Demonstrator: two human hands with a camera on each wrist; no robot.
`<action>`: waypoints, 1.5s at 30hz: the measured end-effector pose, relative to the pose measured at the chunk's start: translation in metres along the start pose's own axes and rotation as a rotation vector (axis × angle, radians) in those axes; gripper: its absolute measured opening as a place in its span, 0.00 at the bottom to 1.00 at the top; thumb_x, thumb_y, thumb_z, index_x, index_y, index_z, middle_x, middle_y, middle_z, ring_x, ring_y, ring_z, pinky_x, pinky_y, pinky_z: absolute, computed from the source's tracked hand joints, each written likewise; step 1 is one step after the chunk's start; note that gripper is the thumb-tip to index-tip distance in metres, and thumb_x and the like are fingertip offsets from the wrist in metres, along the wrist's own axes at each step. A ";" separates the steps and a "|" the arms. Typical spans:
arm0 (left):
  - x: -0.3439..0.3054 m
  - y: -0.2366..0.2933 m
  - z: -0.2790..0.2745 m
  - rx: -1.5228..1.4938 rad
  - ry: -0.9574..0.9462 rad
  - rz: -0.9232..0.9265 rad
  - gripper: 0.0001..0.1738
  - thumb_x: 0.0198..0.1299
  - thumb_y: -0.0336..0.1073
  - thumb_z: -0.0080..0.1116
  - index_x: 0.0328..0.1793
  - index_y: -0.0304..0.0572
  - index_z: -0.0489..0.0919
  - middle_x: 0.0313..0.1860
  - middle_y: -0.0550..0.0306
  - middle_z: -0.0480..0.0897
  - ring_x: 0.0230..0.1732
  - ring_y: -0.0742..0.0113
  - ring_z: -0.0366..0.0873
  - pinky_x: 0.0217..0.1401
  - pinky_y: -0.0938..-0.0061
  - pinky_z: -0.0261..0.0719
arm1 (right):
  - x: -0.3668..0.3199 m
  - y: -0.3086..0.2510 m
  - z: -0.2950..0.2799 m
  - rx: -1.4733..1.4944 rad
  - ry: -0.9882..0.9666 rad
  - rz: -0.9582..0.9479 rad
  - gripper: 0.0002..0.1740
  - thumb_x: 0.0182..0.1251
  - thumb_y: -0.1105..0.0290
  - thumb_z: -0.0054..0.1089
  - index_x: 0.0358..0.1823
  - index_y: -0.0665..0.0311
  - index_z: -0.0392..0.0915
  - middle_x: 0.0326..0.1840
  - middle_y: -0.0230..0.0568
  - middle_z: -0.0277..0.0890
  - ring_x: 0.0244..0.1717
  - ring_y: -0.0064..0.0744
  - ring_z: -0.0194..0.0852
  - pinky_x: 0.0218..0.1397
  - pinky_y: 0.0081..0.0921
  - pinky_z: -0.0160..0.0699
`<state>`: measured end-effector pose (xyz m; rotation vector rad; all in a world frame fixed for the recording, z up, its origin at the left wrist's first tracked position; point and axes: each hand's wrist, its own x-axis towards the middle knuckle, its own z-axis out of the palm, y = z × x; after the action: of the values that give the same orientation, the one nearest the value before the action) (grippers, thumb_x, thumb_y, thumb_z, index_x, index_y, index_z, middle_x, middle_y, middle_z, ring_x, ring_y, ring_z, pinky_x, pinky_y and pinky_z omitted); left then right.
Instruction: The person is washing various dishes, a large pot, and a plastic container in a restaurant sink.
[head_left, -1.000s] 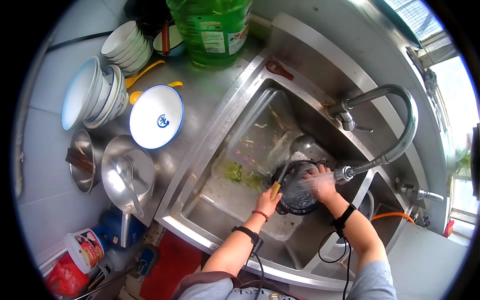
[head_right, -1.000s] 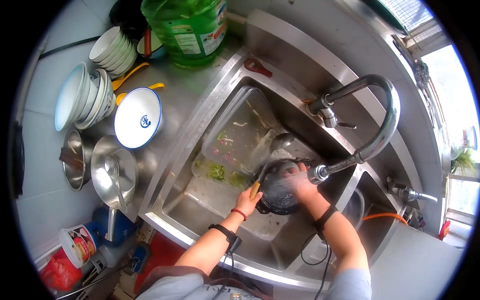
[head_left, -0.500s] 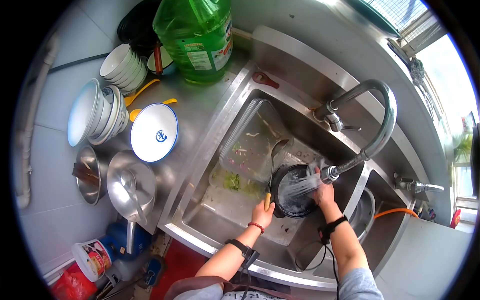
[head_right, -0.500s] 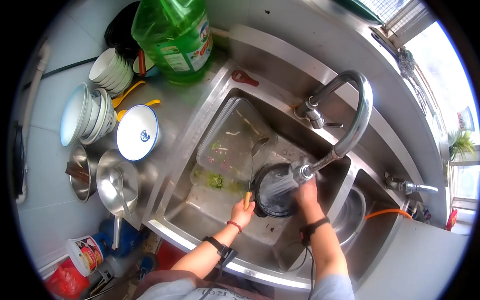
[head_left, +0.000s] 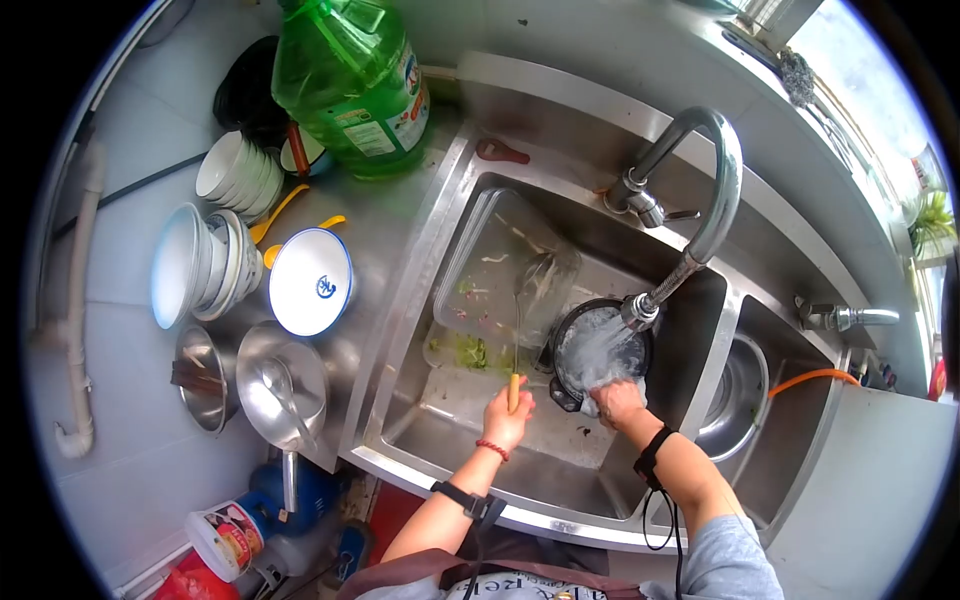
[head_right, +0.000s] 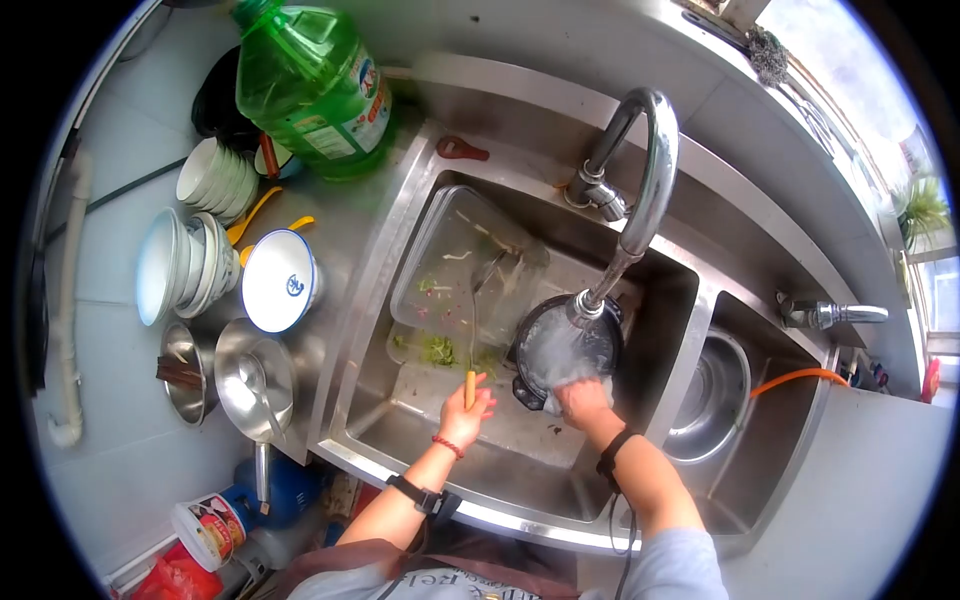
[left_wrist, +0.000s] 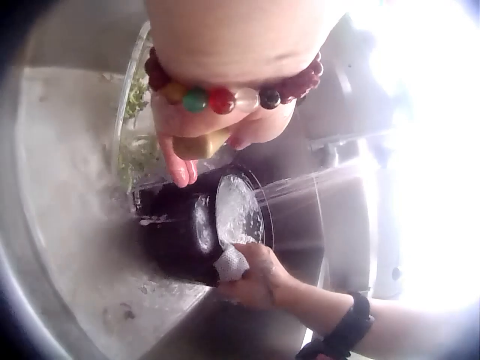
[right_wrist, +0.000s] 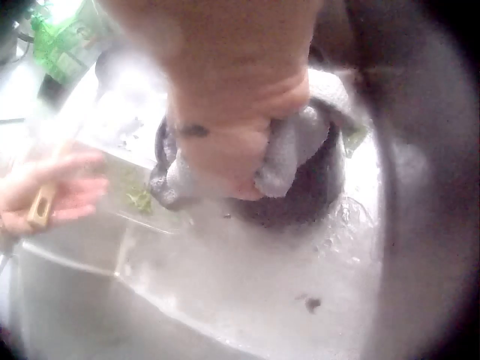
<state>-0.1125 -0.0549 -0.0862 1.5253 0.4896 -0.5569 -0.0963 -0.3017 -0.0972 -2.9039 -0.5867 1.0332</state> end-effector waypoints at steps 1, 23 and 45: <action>-0.007 0.003 -0.005 -0.034 0.018 0.010 0.21 0.66 0.34 0.56 0.65 0.41 0.72 0.41 0.57 0.81 0.37 0.72 0.82 0.38 0.77 0.83 | -0.003 0.000 -0.015 0.039 0.014 -0.014 0.14 0.44 0.69 0.59 0.36 0.50 0.79 0.32 0.42 0.81 0.37 0.45 0.83 0.41 0.39 0.79; -0.084 0.037 -0.049 -0.186 0.026 -0.042 0.20 0.68 0.30 0.51 0.66 0.36 0.69 0.46 0.46 0.81 0.42 0.62 0.84 0.44 0.73 0.84 | -0.047 -0.020 0.023 2.649 0.455 0.516 0.08 0.43 0.77 0.51 0.14 0.54 0.66 0.13 0.29 0.65 0.13 0.29 0.67 0.16 0.24 0.69; -0.067 0.076 -0.048 -0.155 0.097 0.196 0.17 0.66 0.28 0.53 0.60 0.34 0.72 0.38 0.52 0.82 0.27 0.72 0.80 0.23 0.81 0.78 | -0.090 -0.035 -0.131 1.707 0.322 0.423 0.13 0.33 0.80 0.59 0.28 0.66 0.74 0.19 0.34 0.68 0.19 0.31 0.69 0.21 0.28 0.67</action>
<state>-0.1155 -0.0067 0.0153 1.4368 0.4418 -0.2874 -0.0927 -0.2850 0.0645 -1.4932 0.6774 0.4892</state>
